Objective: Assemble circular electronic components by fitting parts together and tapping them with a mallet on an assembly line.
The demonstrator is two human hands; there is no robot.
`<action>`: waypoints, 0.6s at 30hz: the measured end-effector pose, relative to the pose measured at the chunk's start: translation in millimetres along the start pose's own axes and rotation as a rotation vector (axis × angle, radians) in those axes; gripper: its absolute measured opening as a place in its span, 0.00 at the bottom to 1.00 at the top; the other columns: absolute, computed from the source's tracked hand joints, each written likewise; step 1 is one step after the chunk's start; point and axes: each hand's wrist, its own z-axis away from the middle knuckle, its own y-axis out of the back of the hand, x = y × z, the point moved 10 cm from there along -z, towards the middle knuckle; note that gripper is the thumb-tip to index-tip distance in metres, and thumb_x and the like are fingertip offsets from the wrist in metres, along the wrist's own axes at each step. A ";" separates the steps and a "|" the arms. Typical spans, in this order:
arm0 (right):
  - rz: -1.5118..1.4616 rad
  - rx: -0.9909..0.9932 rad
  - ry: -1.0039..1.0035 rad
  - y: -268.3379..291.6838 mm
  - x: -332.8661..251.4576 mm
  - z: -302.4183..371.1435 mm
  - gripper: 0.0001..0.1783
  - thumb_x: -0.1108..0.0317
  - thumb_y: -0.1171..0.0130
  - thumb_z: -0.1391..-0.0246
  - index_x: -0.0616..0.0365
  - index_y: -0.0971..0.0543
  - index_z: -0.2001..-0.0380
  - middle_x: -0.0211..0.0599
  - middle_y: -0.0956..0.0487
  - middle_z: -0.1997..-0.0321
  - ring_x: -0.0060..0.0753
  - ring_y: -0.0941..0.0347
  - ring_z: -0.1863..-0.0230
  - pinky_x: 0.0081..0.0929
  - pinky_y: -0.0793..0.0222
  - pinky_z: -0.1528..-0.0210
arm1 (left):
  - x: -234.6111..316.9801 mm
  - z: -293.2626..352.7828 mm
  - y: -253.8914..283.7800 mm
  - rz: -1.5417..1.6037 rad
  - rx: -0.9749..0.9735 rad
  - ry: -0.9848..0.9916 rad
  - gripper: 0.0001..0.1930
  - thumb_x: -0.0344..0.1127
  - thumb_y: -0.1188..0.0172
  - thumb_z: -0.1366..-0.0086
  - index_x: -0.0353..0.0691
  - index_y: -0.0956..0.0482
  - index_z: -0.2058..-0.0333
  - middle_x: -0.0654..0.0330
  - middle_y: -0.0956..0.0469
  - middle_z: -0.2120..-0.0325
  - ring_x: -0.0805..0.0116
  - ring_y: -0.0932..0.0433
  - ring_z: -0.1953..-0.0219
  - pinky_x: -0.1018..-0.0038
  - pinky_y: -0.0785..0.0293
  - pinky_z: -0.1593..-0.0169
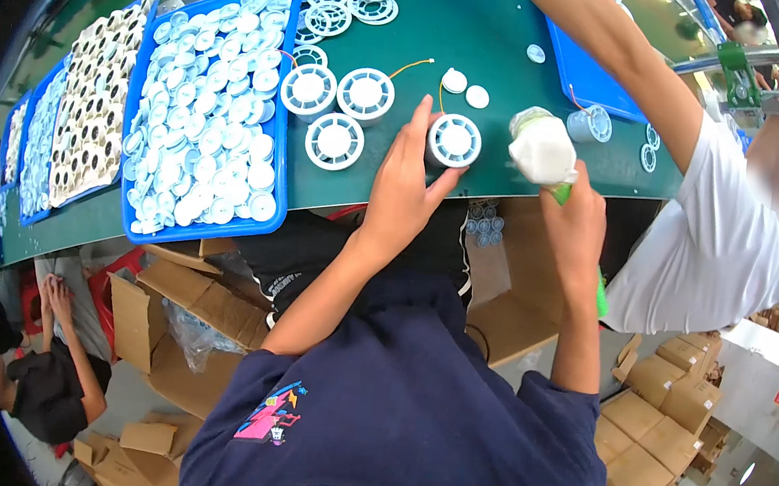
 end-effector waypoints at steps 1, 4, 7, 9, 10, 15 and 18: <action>-0.068 0.076 0.028 -0.5 3.8 0.3 0.21 0.73 0.36 0.42 0.61 0.23 0.45 0.60 0.16 0.58 0.66 0.21 0.53 0.45 0.24 0.54 | -0.1 -0.1 3.8 -0.021 0.051 -0.009 0.44 0.24 0.29 0.40 0.31 0.43 0.28 0.41 0.26 0.42 0.43 0.23 0.43 0.57 0.26 0.41; -0.182 0.078 -0.066 -16.7 11.1 -5.0 0.23 0.70 0.36 0.38 0.60 0.27 0.42 0.56 0.16 0.60 0.61 0.18 0.57 0.43 0.25 0.54 | -1.0 0.5 12.0 -0.063 0.133 -0.009 0.39 0.23 0.32 0.38 0.32 0.41 0.30 0.38 0.31 0.37 0.39 0.26 0.38 0.57 0.26 0.39; -0.241 0.172 -0.036 -28.3 12.2 -19.0 0.25 0.69 0.38 0.35 0.64 0.30 0.38 0.53 0.20 0.58 0.55 0.22 0.57 0.43 0.27 0.49 | 15.6 2.9 19.5 -0.128 0.206 -0.133 0.38 0.22 0.34 0.37 0.32 0.40 0.30 0.38 0.32 0.36 0.38 0.29 0.35 0.57 0.28 0.36; -0.139 0.314 0.139 -27.8 -5.5 -22.5 0.27 0.68 0.38 0.37 0.66 0.30 0.38 0.56 0.26 0.46 0.56 0.29 0.45 0.47 0.33 0.39 | 18.4 7.1 20.4 -0.080 0.203 -0.161 0.34 0.22 0.35 0.37 0.31 0.37 0.32 0.38 0.32 0.34 0.38 0.31 0.32 0.55 0.30 0.34; -0.028 0.381 0.190 -25.7 -18.0 -18.9 0.28 0.68 0.36 0.38 0.65 0.30 0.37 0.55 0.27 0.43 0.57 0.31 0.42 0.48 0.35 0.38 | 17.3 10.7 21.4 -0.085 0.197 -0.168 0.34 0.22 0.35 0.37 0.31 0.37 0.32 0.38 0.32 0.34 0.38 0.31 0.32 0.55 0.30 0.34; -0.140 0.391 0.455 -13.2 -74.7 -2.5 0.35 0.63 0.31 0.42 0.63 0.30 0.35 0.54 0.31 0.36 0.60 0.34 0.37 0.49 0.37 0.34 | 24.2 33.7 36.6 -0.058 0.170 -0.183 0.28 0.23 0.35 0.37 0.31 0.30 0.38 0.38 0.31 0.35 0.38 0.30 0.33 0.53 0.31 0.33; -0.193 0.143 0.694 -33.8 -116.9 -3.0 0.42 0.55 0.28 0.44 0.60 0.32 0.31 0.57 0.34 0.30 0.63 0.36 0.32 0.49 0.37 0.32 | 34.5 43.7 53.2 -0.102 0.182 -0.179 0.26 0.24 0.35 0.38 0.34 0.28 0.40 0.40 0.28 0.37 0.41 0.28 0.35 0.54 0.32 0.33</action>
